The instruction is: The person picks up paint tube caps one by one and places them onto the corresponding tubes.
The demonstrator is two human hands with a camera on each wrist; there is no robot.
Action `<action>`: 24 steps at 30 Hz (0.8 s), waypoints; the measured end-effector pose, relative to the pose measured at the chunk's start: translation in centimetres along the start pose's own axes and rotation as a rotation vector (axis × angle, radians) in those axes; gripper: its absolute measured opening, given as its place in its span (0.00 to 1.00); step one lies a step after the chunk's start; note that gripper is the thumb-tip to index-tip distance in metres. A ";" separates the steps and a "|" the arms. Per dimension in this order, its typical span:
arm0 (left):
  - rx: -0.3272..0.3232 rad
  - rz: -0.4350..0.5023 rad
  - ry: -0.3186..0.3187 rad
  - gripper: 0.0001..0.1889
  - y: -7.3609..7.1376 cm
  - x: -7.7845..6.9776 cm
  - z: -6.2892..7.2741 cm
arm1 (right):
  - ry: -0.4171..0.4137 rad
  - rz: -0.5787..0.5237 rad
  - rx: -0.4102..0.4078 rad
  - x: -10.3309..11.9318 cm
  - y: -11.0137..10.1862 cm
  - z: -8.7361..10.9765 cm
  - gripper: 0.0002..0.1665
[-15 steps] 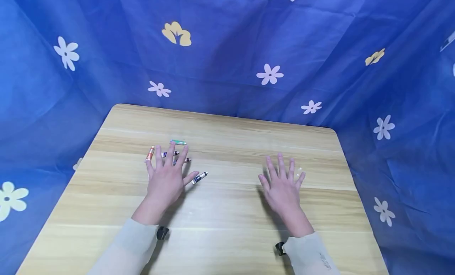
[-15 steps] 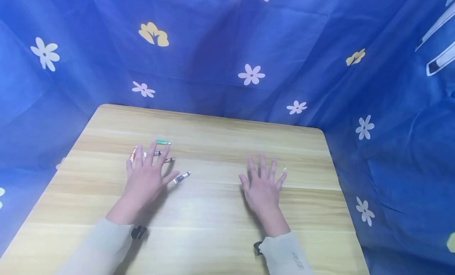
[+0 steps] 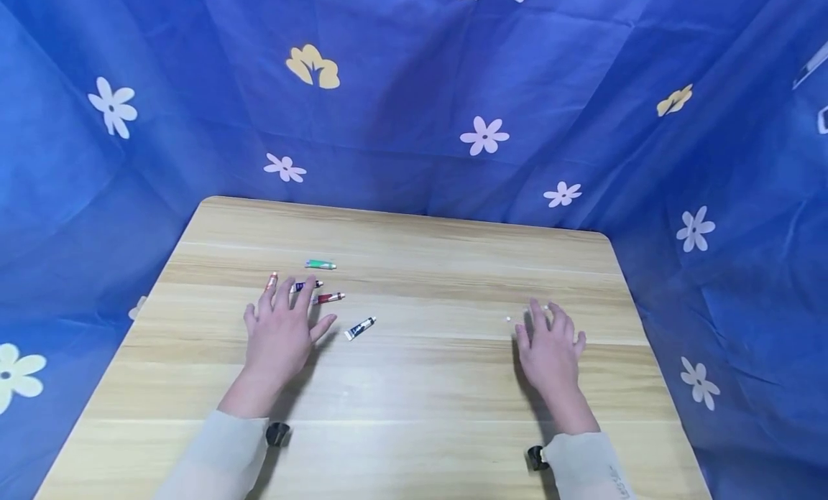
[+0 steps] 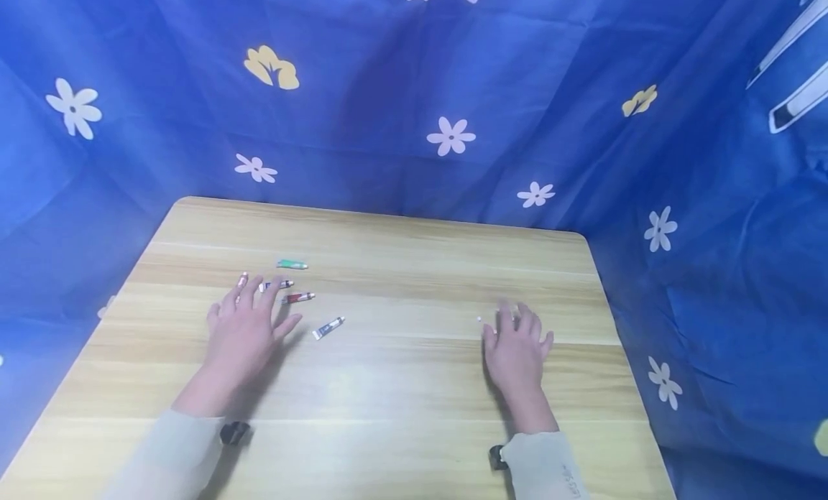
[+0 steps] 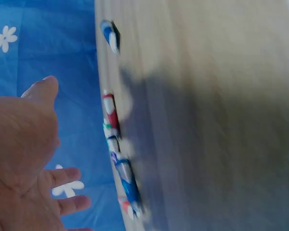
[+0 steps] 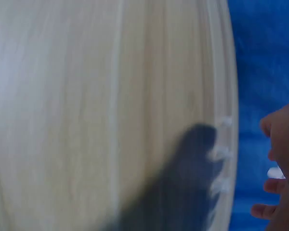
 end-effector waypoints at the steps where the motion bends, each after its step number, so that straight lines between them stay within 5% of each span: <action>1: 0.006 0.001 -0.004 0.43 0.1 0.2 0.1 | 0.019 -0.013 -0.013 -0.6 -0.2 -0.1 0.39; 13: 0.065 0.033 -0.041 0.34 2.0 3.3 1.3 | 0.117 -0.070 -0.094 -4.2 -1.1 -0.3 0.28; 24: 0.020 0.061 -0.020 0.17 1.6 4.5 0.7 | 0.093 -0.044 -0.108 -4.7 -0.3 -0.3 0.13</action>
Point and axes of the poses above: each hand's wrist, its own z-axis away from the middle knuckle, its own y-axis out of the palm, x = y × z, the point moved 6 cm from there along -z, towards the middle knuckle, and after that the axes turned 12 degrees about -z, right-handed, at the moved point
